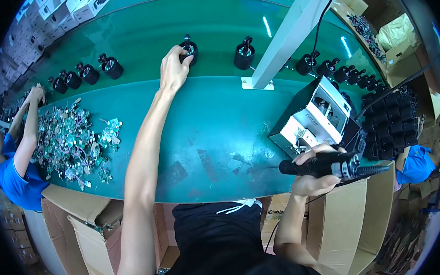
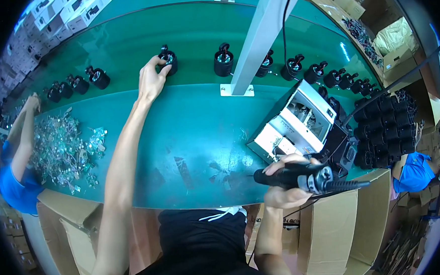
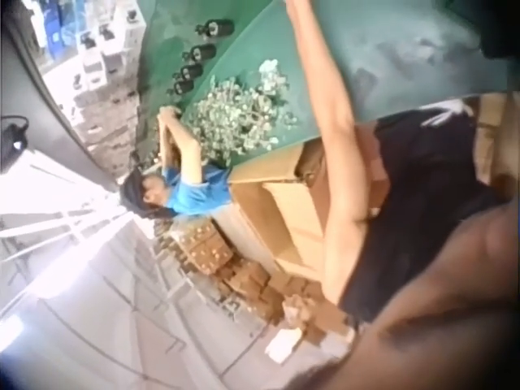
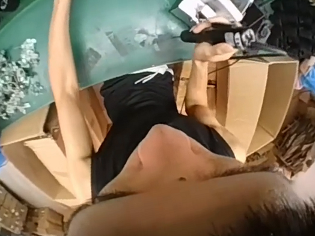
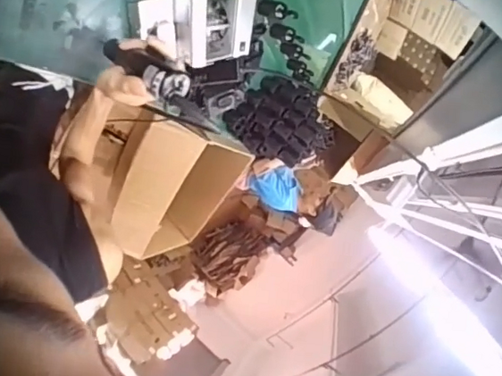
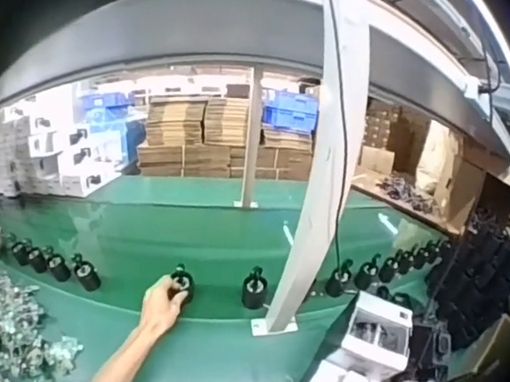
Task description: Assembling circular components using an electric screwdriver on a production floor.
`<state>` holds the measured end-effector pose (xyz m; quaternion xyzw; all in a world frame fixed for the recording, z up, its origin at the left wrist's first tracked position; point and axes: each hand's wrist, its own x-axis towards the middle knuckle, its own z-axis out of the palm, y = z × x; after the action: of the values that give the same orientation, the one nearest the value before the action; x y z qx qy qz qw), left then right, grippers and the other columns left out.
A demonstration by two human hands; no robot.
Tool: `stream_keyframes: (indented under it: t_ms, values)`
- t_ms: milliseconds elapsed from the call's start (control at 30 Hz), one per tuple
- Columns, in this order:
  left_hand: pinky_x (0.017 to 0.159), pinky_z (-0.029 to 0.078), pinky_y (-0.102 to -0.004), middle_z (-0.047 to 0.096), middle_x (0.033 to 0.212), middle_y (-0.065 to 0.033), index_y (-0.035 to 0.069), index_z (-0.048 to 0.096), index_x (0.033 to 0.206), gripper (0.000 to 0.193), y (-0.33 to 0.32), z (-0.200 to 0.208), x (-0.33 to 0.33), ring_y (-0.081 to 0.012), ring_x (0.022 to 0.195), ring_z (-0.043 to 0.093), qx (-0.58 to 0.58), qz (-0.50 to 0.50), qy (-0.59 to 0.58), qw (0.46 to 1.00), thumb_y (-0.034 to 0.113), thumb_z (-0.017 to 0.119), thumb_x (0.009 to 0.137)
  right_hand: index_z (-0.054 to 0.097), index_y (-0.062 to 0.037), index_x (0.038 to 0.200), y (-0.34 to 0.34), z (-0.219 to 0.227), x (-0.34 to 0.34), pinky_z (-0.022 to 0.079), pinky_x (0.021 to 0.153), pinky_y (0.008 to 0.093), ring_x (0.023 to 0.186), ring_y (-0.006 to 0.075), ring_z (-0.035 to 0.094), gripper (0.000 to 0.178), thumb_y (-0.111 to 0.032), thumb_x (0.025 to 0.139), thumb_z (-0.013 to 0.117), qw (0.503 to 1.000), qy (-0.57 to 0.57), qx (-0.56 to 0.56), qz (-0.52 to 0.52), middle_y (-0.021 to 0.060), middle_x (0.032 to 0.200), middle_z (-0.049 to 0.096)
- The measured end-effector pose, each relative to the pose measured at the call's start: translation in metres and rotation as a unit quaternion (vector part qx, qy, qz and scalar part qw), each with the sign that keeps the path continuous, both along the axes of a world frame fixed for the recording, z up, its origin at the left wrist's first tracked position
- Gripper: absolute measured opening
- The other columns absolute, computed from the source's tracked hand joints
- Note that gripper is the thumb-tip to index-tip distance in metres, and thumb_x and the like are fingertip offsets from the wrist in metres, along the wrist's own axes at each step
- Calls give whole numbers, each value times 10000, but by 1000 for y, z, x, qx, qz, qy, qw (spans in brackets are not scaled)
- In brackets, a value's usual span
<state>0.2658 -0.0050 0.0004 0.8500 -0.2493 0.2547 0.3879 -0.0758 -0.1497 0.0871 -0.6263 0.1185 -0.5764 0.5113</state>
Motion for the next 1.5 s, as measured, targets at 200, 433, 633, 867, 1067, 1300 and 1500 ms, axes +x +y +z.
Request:
stream_keyframes:
  t_ms: [200, 433, 633, 867, 1067, 1300, 1500]
  values:
    - [920, 470, -428, 490, 1309, -174, 29, 632, 1032, 242, -44, 44, -47, -366, 1118, 540, 8, -141, -77, 987, 17, 643, 791, 319, -90, 1330, -3, -9, 0, 475, 396, 249, 463, 159, 561, 767, -725, 901, 340, 999, -26, -22, 17, 157, 896, 620]
    - [866, 491, -396, 542, 1261, -153, 20, 655, 998, 235, -108, 8, -27, -359, 1009, 588, -17, -260, 3, 965, 65, 704, 773, 303, -90, 1352, 2, -20, -1, 475, 392, 255, 492, 170, 572, 781, -719, 894, 375, 995, -38, -65, 60, 161, 896, 610]
    - [813, 502, -364, 587, 1222, -158, -20, 679, 879, 187, -115, 15, -26, -322, 910, 633, -46, -295, 118, 947, 98, 746, 750, 284, -108, 1374, -1, 3, -4, 489, 388, 279, 508, 199, 579, 785, -708, 884, 411, 990, -84, -65, 88, 175, 918, 593]
    - [807, 516, -335, 605, 1214, -149, -14, 691, 814, 164, -13, 80, -144, -279, 956, 645, -54, -369, 108, 922, 35, 779, 684, 324, -89, 1360, -35, 63, -5, 492, 381, 293, 463, 185, 564, 844, -777, 870, 311, 965, -180, -175, 72, 154, 895, 580]
    - [890, 504, -364, 565, 1283, -146, -17, 674, 829, 143, 1, 41, -237, -305, 1081, 610, -58, -386, 200, 899, -14, 747, 705, 280, -105, 1392, -39, 59, 10, 509, 381, 332, 488, 237, 594, 804, -717, 885, 406, 996, -6, -85, -22, 206, 879, 608]
    - [909, 494, -374, 559, 1302, -146, -30, 637, 822, 172, -5, 17, -257, -321, 1103, 602, -112, -357, 176, 910, -17, 756, 699, 263, -135, 1423, -7, 58, -4, 496, 356, 305, 461, 218, 578, 832, -757, 876, 334, 985, -124, 7, 121, 185, 915, 592]
    - [910, 492, -378, 564, 1296, -155, -39, 612, 819, 197, -7, 14, -256, -328, 1099, 602, -135, -351, 187, 907, -17, 761, 692, 247, -167, 1444, 9, 49, 12, 498, 353, 300, 460, 216, 577, 846, -781, 864, 297, 973, -180, 9, 146, 177, 941, 575]
